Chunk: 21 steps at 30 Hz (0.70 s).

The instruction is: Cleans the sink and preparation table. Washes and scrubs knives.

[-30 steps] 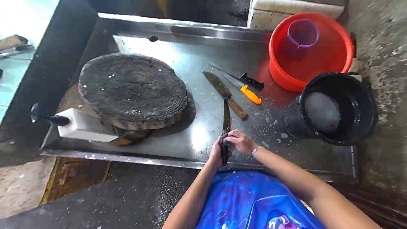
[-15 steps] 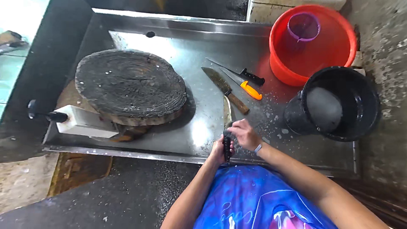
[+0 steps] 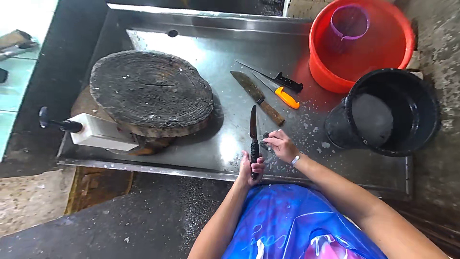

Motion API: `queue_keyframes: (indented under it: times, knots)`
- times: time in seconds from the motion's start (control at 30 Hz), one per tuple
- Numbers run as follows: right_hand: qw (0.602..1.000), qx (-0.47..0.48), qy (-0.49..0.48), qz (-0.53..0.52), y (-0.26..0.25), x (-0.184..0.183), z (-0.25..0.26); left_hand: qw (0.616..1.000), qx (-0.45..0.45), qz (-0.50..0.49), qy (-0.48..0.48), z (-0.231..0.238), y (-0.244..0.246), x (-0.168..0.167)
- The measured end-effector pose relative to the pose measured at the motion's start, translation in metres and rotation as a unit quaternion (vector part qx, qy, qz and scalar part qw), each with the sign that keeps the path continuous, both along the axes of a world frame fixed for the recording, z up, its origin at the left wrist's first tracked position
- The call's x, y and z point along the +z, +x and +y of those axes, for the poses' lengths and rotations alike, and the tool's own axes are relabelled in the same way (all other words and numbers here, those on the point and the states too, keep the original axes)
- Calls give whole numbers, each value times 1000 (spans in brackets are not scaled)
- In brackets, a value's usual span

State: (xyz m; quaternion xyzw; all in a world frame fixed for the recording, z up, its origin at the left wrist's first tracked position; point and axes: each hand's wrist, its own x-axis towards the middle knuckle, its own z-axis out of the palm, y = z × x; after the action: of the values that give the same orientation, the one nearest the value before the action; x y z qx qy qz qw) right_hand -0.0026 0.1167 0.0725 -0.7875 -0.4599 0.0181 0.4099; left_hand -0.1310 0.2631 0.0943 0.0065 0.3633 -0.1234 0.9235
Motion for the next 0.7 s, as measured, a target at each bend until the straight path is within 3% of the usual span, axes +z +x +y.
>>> queue_keyframes:
  times: [0.07,0.13,0.2,0.27,0.33,0.4,0.47,0.53,0.63,0.7]
  knots:
    - [998,62,28,-1,-18,23,10,996,4,-40,77,-4,-4,6]
    - [993,116,31,-8,-17,21,20,991,-17,-58,117,-4,-5,7]
    - [998,66,1,1,2,0,21,994,-31,-54,86,-1,-11,-2]
    - [999,31,-7,5,15,1,28,995,-36,-43,87,5,-10,-3]
    - [995,95,-2,1,-1,24,36,993,-49,-21,109,5,-10,2]
    - [990,139,-23,7,-4,15,38,990,-60,2,128,3,-11,1]
    - [995,78,-61,23,20,-6,37,989,-66,-8,131,4,-10,-8]
    - [997,40,-60,30,19,1,38,991,-58,-28,121,7,-13,-6]
    - [993,115,-26,19,-11,19,38,990,-54,-13,127,5,-7,6]
    - [996,85,-27,17,-2,6,36,988,-68,-1,138,6,-3,-3]
